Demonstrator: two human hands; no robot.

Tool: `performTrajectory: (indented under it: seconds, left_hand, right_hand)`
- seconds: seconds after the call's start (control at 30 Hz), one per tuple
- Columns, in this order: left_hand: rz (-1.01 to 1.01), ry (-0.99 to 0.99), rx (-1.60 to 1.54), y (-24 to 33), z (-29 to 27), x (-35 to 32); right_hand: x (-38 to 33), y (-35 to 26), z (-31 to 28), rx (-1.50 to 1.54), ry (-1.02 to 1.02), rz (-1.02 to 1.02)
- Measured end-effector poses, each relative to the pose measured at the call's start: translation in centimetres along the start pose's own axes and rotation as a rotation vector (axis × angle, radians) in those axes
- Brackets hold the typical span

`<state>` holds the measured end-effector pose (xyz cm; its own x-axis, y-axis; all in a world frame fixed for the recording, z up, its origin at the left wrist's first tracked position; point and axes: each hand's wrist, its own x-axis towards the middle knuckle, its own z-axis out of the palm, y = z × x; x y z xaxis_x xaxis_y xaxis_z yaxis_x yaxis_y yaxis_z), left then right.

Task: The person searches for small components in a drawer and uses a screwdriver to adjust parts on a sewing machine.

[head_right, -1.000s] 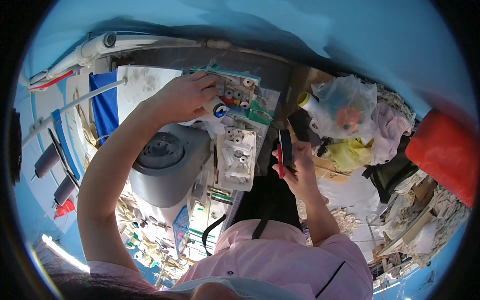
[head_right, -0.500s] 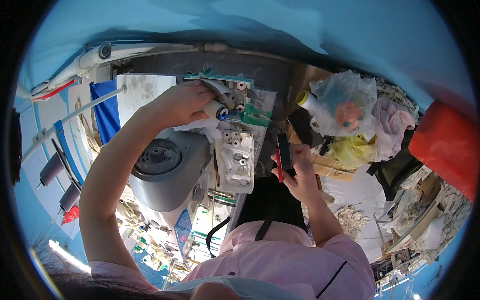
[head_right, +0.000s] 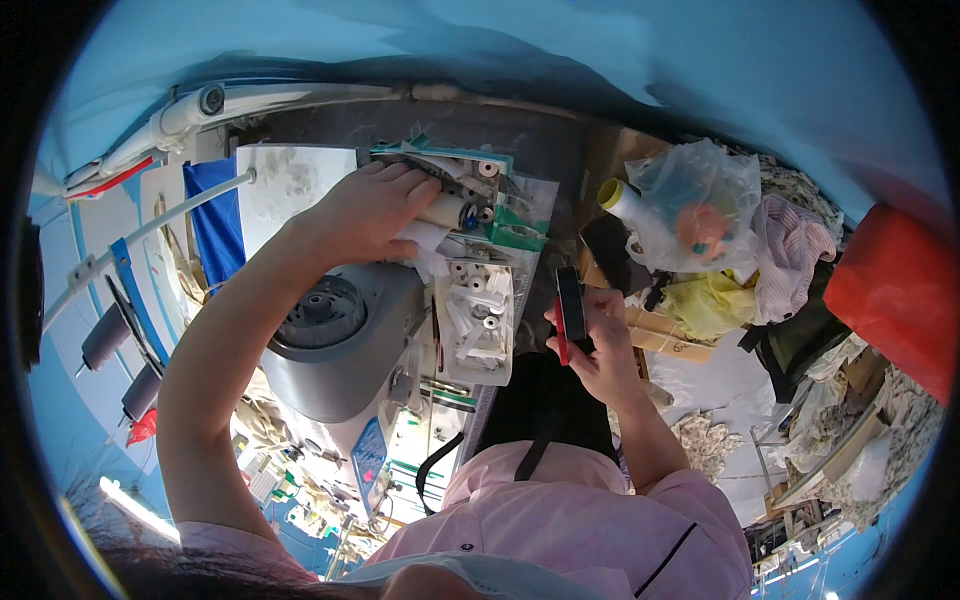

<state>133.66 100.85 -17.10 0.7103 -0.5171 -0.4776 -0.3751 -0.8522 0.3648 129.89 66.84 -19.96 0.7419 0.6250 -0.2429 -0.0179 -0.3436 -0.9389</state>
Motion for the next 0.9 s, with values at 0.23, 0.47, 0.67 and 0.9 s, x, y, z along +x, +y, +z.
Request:
performTrajectory:
  seconds: [0.23,0.47,0.67,0.9]
  left_hand:
    - [0.050,0.052,0.019,-0.4,0.1,0.2]
    - [0.047,0.016,0.000,-0.8,0.1,0.1]
    - [0.101,0.090,-0.016,-1.3,0.7,-0.2]
    - [-0.103,0.018,-0.010,-1.1,0.8,2.7]
  right_hand:
    - [0.0,0.3,0.0,-0.017,0.002,-0.009]
    - [0.2,0.3,0.1,-0.012,-0.002,-0.005]
    - [0.5,0.0,0.4,-0.018,0.024,-0.011]
    - [0.4,0.2,0.6,-0.002,0.019,0.012]
